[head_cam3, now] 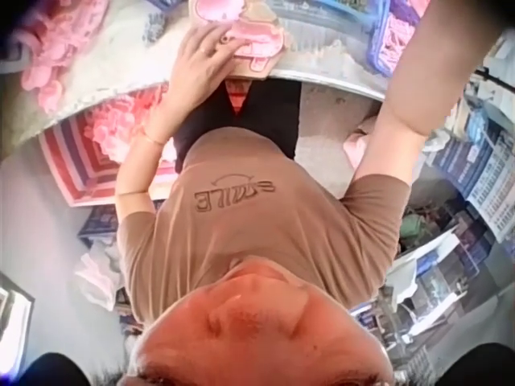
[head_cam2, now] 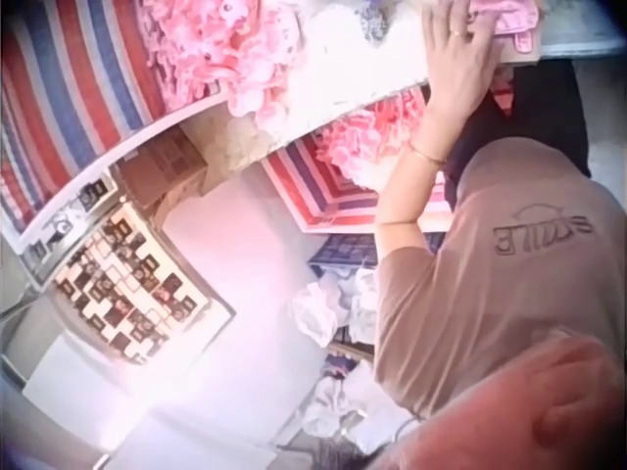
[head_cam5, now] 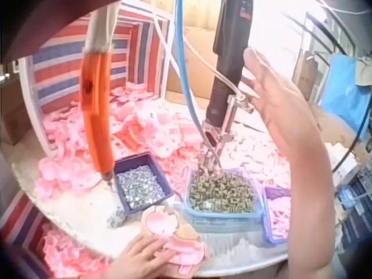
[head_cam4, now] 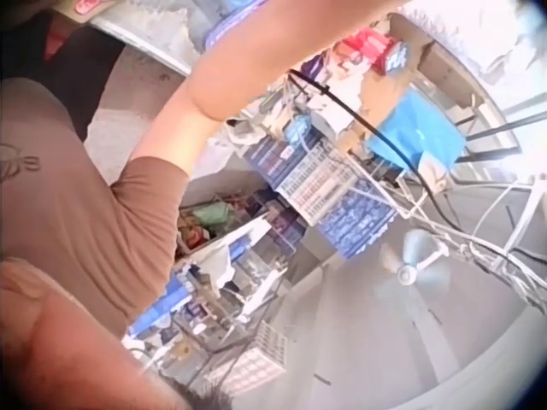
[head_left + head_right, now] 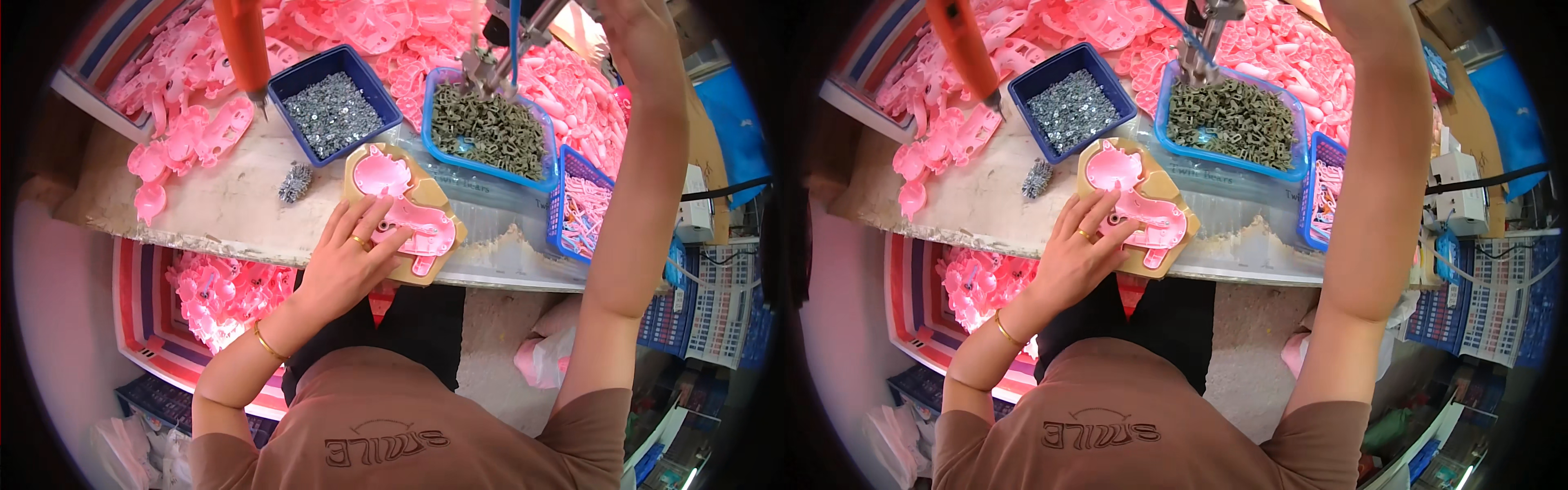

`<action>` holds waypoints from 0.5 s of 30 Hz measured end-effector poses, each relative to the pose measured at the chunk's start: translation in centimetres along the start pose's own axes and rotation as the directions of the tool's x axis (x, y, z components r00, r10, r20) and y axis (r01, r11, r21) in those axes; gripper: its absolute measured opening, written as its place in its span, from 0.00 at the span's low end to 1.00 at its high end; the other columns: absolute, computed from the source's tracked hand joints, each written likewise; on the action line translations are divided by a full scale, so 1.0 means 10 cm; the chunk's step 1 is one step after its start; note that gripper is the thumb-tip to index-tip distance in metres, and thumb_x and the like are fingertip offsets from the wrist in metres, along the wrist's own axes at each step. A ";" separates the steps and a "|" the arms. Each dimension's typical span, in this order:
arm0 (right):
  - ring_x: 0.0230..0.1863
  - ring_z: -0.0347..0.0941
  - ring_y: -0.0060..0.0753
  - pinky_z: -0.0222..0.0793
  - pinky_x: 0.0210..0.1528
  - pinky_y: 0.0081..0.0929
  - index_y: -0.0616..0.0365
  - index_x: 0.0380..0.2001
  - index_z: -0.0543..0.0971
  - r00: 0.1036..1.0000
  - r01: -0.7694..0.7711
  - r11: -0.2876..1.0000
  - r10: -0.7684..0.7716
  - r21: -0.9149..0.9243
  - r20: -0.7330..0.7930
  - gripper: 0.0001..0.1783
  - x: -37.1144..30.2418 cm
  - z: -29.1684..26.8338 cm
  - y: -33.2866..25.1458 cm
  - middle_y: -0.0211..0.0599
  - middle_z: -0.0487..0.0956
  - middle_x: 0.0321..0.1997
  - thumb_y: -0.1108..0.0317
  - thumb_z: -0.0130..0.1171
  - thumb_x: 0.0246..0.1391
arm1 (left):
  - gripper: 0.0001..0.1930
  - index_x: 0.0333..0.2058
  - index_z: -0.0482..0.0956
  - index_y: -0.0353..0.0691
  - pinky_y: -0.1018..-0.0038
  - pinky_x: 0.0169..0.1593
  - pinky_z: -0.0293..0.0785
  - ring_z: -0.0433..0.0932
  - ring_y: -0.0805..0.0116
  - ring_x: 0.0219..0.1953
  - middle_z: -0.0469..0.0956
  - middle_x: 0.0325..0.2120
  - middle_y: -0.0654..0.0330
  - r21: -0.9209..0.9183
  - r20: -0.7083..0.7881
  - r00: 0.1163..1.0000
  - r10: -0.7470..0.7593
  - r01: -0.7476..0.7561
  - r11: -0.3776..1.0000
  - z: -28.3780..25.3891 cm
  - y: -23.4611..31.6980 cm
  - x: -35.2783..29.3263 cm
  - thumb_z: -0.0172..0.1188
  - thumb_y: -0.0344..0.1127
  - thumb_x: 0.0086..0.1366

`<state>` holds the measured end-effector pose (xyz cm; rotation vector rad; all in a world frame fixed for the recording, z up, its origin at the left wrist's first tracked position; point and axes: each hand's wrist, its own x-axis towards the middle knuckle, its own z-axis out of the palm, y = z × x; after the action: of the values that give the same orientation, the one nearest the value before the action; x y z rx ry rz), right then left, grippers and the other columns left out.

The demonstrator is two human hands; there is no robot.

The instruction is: Assembling pink plastic toy components using pneumatic and electric screwdrivers at a factory workbench.

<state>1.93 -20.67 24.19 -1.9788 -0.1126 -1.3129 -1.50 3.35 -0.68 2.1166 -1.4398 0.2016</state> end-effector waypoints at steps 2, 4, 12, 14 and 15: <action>0.38 0.72 0.15 0.66 0.39 0.14 0.68 0.61 0.68 0.960 -0.237 0.964 0.214 0.117 0.181 0.34 0.03 0.02 0.20 0.32 0.77 0.49 0.53 0.62 0.61 | 0.23 0.54 0.75 0.52 0.52 0.67 0.58 0.64 0.51 0.64 0.65 0.63 0.53 0.026 0.014 1.000 -0.019 0.019 0.999 0.00 0.01 0.00 0.66 0.42 0.59; 0.36 0.71 0.15 0.66 0.37 0.14 0.68 0.61 0.68 0.939 -0.234 0.961 0.184 0.150 0.289 0.35 0.00 -0.02 0.24 0.30 0.77 0.45 0.54 0.62 0.60 | 0.23 0.54 0.75 0.53 0.52 0.68 0.58 0.63 0.51 0.64 0.64 0.64 0.53 0.051 0.032 0.999 -0.040 0.038 0.998 0.00 0.01 -0.02 0.66 0.43 0.59; 0.33 0.75 0.24 0.71 0.37 0.25 0.69 0.52 0.73 0.778 -0.409 0.801 0.055 0.438 0.626 0.22 -0.62 0.24 0.26 0.35 0.78 0.32 0.63 0.55 0.61 | 0.20 0.51 0.76 0.51 0.52 0.68 0.56 0.61 0.53 0.66 0.64 0.64 0.51 0.099 0.063 0.996 -0.056 0.049 0.994 -0.01 -0.04 -0.07 0.63 0.48 0.61; 0.35 0.76 0.26 0.73 0.41 0.26 0.69 0.49 0.76 0.763 -0.394 0.692 -0.121 0.605 0.635 0.19 -0.71 0.19 0.37 0.39 0.80 0.34 0.61 0.53 0.65 | 0.19 0.50 0.76 0.50 0.52 0.69 0.56 0.61 0.53 0.66 0.65 0.63 0.51 0.089 0.059 0.997 -0.044 0.039 0.995 0.01 0.00 -0.02 0.63 0.48 0.61; 0.36 0.77 0.27 0.74 0.44 0.27 0.68 0.47 0.77 0.749 -0.398 0.617 -0.209 0.679 0.629 0.19 -0.72 0.22 0.37 0.41 0.81 0.34 0.61 0.52 0.67 | 0.19 0.49 0.77 0.49 0.52 0.69 0.56 0.61 0.53 0.66 0.65 0.62 0.51 0.080 0.060 0.997 -0.051 0.046 0.996 0.02 0.00 -0.02 0.63 0.47 0.61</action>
<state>1.84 -19.70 15.82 -1.4941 -0.7816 -0.2588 -1.61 3.45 -0.95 2.2370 -1.4353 0.1786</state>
